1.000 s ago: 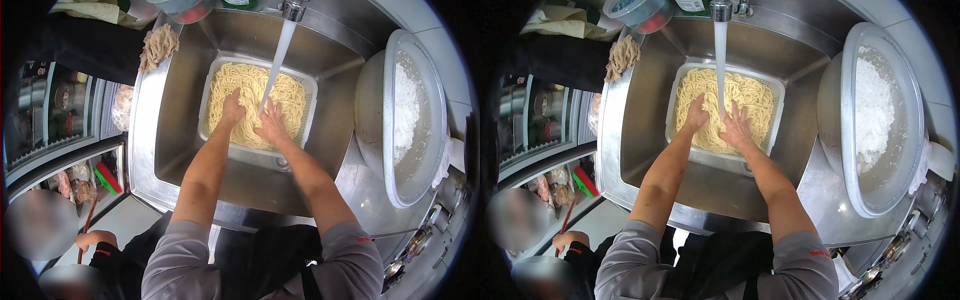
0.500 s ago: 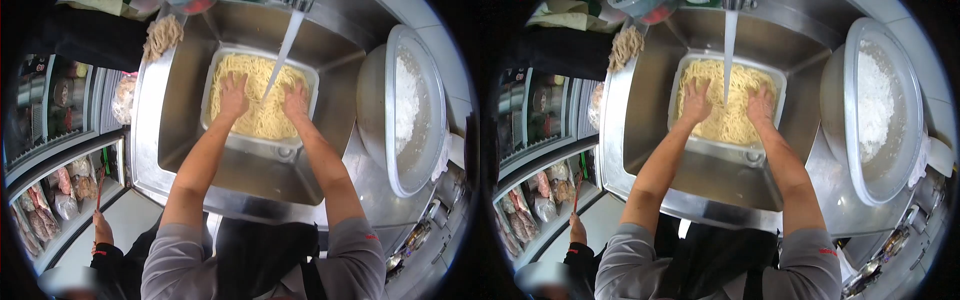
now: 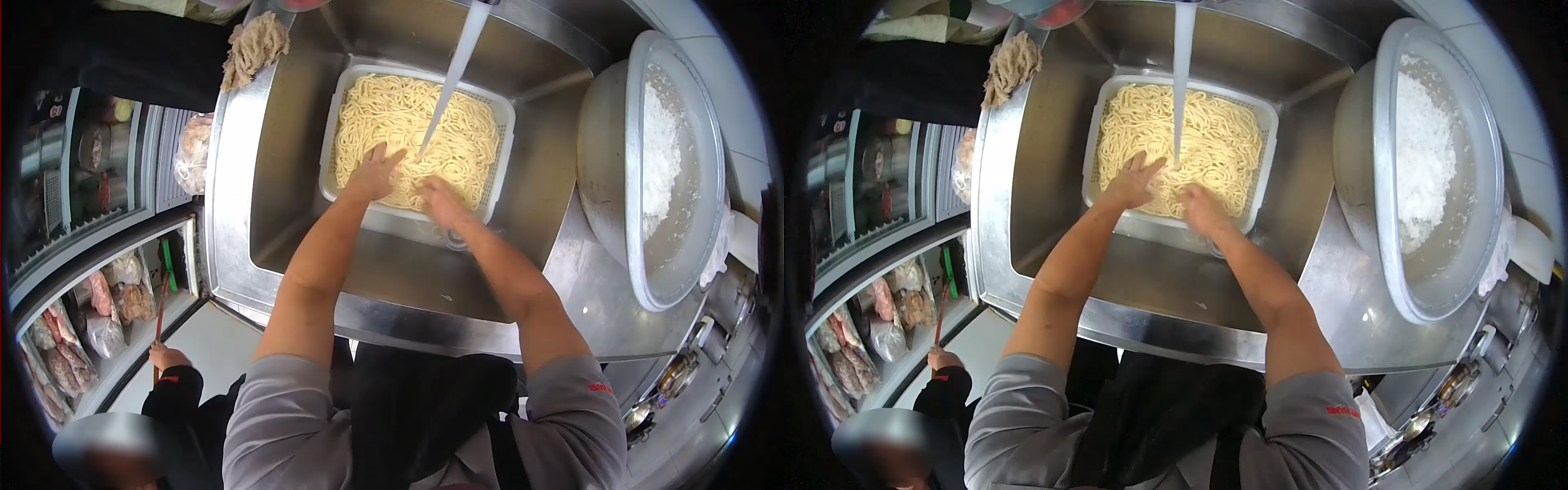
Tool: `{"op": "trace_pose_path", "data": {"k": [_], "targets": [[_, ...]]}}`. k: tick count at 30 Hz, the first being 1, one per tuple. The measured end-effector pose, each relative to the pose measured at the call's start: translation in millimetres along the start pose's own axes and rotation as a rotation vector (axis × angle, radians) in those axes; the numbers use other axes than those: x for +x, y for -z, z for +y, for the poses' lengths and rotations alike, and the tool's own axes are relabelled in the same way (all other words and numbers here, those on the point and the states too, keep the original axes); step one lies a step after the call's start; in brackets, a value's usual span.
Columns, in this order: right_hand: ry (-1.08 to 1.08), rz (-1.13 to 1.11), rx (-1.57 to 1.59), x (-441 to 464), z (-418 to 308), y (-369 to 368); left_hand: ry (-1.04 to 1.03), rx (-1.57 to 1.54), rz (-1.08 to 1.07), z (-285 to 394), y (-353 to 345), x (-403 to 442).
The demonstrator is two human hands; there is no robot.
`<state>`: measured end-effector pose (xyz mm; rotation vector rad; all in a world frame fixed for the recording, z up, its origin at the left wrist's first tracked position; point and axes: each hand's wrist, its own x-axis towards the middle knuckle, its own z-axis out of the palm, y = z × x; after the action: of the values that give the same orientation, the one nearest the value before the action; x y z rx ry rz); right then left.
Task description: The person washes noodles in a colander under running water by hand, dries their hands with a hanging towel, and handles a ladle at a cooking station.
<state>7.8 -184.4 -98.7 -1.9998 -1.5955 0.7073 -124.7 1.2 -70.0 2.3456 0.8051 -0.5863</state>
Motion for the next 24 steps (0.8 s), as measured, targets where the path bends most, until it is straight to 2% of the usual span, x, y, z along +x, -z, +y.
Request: {"op": "trace_pose_path", "data": {"k": [1, 3, 4, 5, 6, 7, 9, 10, 12, 14, 15, 18, 21, 24], "targets": [[-0.114, -0.11, -0.042, 10, 11, 2, 0.045, 0.02, -0.112, -6, -1, -3], [-0.345, -0.331, -0.129, 32, 27, 4, 0.056, 0.018, -0.157, -10, 9, 5], [-0.375, -0.37, -0.107, 49, -10, 53, 0.02, 0.044, -0.214, -17, 20, 24], [-0.349, -0.201, -0.017, 59, -15, 65, -0.02, 0.071, -0.27, -19, 30, 35], [-0.323, -0.036, 0.072, 69, -16, 73, 0.011, 0.055, 0.034, -1, 46, 23], [-0.293, 0.129, 0.16, 77, -21, 83, -0.022, -0.166, 0.18, 8, 49, 25], [-0.431, 0.245, 0.598, 97, -44, 97, -0.097, -0.601, 0.476, 27, 57, 34], [-0.496, 0.299, 0.82, 107, -56, 99, -0.03, -1.0, 0.477, 43, 56, 42], [-0.488, 0.48, 1.158, 118, -69, 91, 0.109, -1.801, 0.434, 74, 52, 57], [-0.471, 0.633, 1.5, 123, -73, 76, 0.259, -2.017, 0.445, 96, 59, 48], [-0.539, 0.639, 1.542, 123, -72, 75, 0.342, -2.125, 0.447, 104, 57, 44], [-0.714, 0.658, 1.648, 119, -73, 70, 0.468, -1.932, 0.53, 110, 52, 35], [-0.749, 0.65, 1.526, 112, -81, 71, 0.504, -1.795, 0.607, 116, 51, 28], [-0.63, 0.666, 1.519, 116, -87, 80, 0.494, -1.624, 0.652, 127, 68, 16]]}}
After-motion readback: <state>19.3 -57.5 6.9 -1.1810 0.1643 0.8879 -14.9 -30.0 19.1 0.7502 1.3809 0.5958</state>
